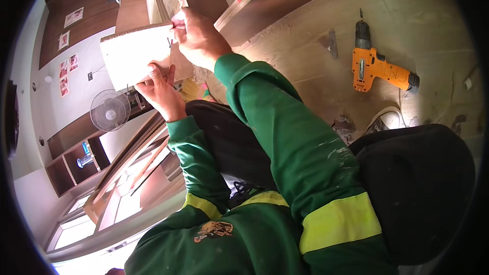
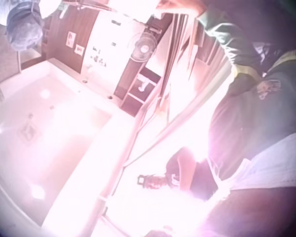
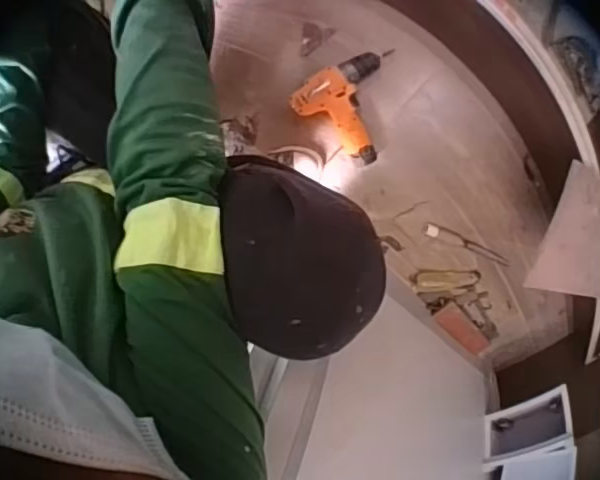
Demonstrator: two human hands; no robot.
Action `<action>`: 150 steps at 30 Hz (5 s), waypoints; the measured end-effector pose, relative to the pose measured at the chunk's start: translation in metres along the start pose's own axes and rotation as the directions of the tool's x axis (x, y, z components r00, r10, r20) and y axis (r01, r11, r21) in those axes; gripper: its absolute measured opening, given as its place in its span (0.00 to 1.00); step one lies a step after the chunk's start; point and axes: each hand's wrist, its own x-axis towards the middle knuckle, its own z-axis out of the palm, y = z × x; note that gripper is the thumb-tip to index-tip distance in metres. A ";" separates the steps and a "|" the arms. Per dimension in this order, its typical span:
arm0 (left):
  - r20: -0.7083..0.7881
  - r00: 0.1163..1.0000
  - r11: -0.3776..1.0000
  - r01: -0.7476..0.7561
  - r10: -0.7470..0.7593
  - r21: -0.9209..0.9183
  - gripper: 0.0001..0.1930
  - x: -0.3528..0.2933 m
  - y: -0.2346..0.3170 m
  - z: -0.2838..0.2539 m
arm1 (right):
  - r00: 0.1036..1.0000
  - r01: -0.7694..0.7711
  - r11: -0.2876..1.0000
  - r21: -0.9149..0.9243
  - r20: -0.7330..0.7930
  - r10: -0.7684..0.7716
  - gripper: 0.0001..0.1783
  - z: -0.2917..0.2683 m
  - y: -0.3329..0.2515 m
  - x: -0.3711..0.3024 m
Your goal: The person uses a cordless drill to drive screws into a small wooden board, attaching it to a larger wooden furniture frame. The person is sitting on the floor while performing the task.
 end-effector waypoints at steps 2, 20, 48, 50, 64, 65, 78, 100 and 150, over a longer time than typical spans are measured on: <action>0.007 1.000 1.000 0.009 -0.009 -0.007 0.19 0.000 -0.002 0.002 | 0.993 -0.074 0.983 0.169 0.102 0.057 0.15 -0.003 0.006 0.003; -0.044 0.970 0.916 -0.209 0.238 0.342 0.69 0.027 0.011 -0.055 | 0.944 -0.206 0.976 0.066 0.275 0.180 0.12 -0.001 -0.013 0.014; -0.132 0.980 0.563 -0.026 -0.148 -0.826 0.28 -0.013 -0.047 0.132 | 0.929 -0.153 0.817 -0.556 0.202 0.311 0.28 -0.047 -0.049 0.016; -0.159 0.973 0.595 -0.028 -0.169 -0.803 0.28 -0.014 -0.052 0.128 | 0.741 -0.314 0.663 -0.680 0.262 0.619 0.22 -0.094 -0.096 0.017; -0.105 0.978 0.497 -0.001 -0.181 -0.868 0.27 -0.010 -0.073 0.140 | 0.851 -0.223 -0.459 -0.860 -0.402 0.339 0.31 -0.293 -0.028 -0.168; -0.167 0.945 0.468 -0.016 -0.282 -0.883 0.29 -0.013 -0.063 0.146 | 0.815 -0.250 -0.491 -0.834 -0.455 0.358 0.30 -0.289 -0.029 -0.169; -0.241 0.922 0.547 -0.039 -0.302 -0.837 0.22 -0.019 -0.102 0.150 | 0.990 -0.011 0.387 -0.922 0.044 0.132 0.11 -0.096 -0.136 -0.118; -0.303 0.929 0.600 -0.120 -0.214 -0.791 0.17 -0.020 -0.092 0.155 | 0.960 0.140 0.497 -0.856 0.240 0.143 0.09 -0.072 -0.124 -0.122; -0.115 0.948 0.495 0.051 -0.298 -0.867 0.41 -0.024 -0.089 0.147 | 0.941 0.317 0.208 -0.926 0.335 0.058 0.10 -0.059 -0.118 -0.114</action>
